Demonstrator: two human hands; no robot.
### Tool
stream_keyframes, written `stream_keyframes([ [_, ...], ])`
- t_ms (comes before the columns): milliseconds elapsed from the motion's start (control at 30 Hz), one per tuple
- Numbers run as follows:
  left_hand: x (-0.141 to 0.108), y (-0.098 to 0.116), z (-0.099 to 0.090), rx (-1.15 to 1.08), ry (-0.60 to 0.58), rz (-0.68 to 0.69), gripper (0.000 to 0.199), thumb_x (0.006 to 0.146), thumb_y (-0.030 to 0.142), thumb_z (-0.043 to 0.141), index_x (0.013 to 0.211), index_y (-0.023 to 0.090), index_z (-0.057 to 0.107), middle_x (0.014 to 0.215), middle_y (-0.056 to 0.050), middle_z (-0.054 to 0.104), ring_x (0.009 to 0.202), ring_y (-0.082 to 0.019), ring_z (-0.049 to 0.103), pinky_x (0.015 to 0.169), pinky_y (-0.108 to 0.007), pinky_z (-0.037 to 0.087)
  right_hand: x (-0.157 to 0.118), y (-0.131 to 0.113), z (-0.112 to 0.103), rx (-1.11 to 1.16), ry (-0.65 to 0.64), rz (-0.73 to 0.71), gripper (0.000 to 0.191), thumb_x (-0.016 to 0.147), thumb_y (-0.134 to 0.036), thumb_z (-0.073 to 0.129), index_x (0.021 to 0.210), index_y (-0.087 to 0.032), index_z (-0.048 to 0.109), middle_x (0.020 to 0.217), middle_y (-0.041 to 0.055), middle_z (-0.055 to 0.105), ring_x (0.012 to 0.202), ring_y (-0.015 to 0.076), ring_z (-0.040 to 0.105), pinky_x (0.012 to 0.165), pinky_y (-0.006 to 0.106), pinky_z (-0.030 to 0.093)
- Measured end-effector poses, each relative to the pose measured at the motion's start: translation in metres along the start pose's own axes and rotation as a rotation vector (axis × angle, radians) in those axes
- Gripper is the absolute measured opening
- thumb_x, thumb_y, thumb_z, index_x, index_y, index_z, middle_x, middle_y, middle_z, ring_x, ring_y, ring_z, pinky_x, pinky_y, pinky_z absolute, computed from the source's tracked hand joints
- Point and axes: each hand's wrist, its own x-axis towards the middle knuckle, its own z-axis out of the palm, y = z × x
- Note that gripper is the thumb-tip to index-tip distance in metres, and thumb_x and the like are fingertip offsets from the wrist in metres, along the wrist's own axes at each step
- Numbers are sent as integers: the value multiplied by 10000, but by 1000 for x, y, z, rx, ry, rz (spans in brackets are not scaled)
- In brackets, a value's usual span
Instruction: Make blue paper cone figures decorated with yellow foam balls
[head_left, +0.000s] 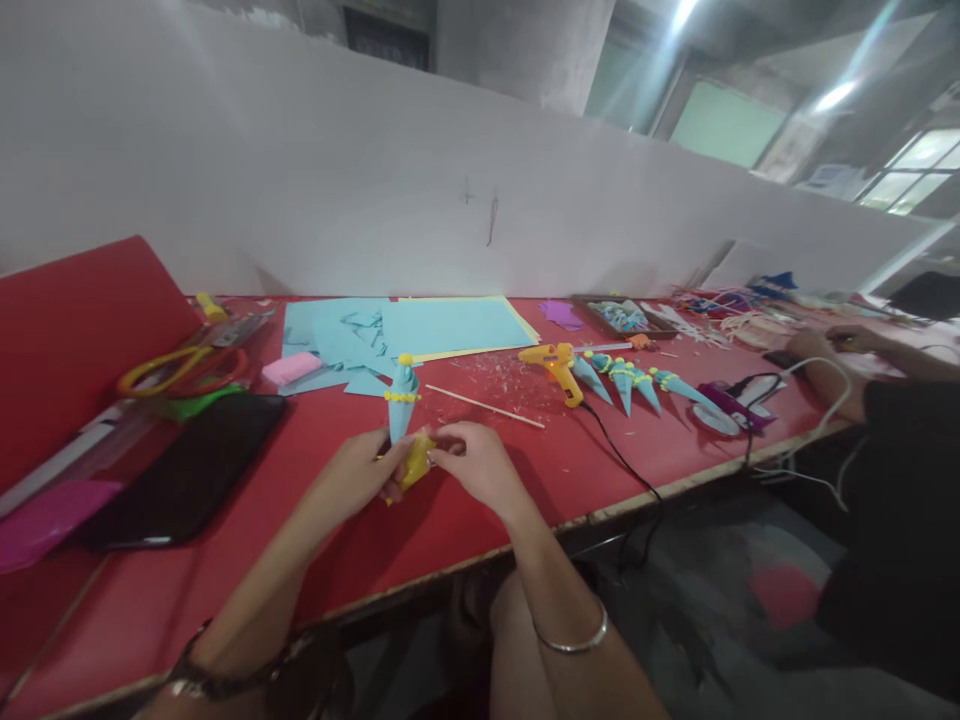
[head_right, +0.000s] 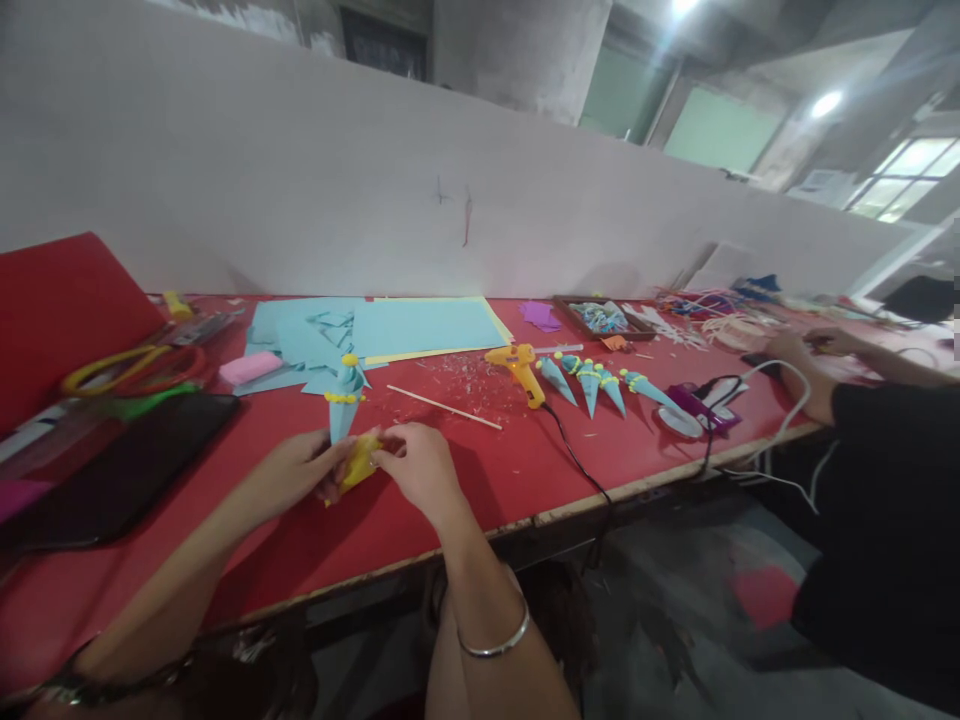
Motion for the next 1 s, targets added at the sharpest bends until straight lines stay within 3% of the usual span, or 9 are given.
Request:
stream_keyframes([
  [233,-2,2,1,54,19,-5,367,743,529,399,598,193,433,458,-4,591,446,-175,599,460,-241,428,-4,-10,0,-264,61,-28,78,742,-209,562,754,-189,636,744,14,637,669,123,563,589,216,371],
  [400,-2,4,2,165,62,17,386,759,529,372,585,193,449,467,-21,601,473,-186,604,456,-237,390,-7,-18,-1,-447,84,-59,167,802,-280,508,721,-203,631,721,17,609,648,124,541,562,227,328],
  [800,-1,1,2,75,24,-5,394,758,554,371,614,196,451,478,-4,601,478,-182,616,470,-233,432,-2,-10,1,-185,106,-72,178,741,-184,563,895,-202,650,790,17,644,673,122,560,635,223,412],
  [1000,1,0,2,82,18,5,395,755,558,384,617,194,447,488,-6,599,481,-186,621,472,-235,440,-1,-6,4,-140,92,-82,88,736,-212,578,784,-178,643,746,15,636,654,118,552,612,215,410],
])
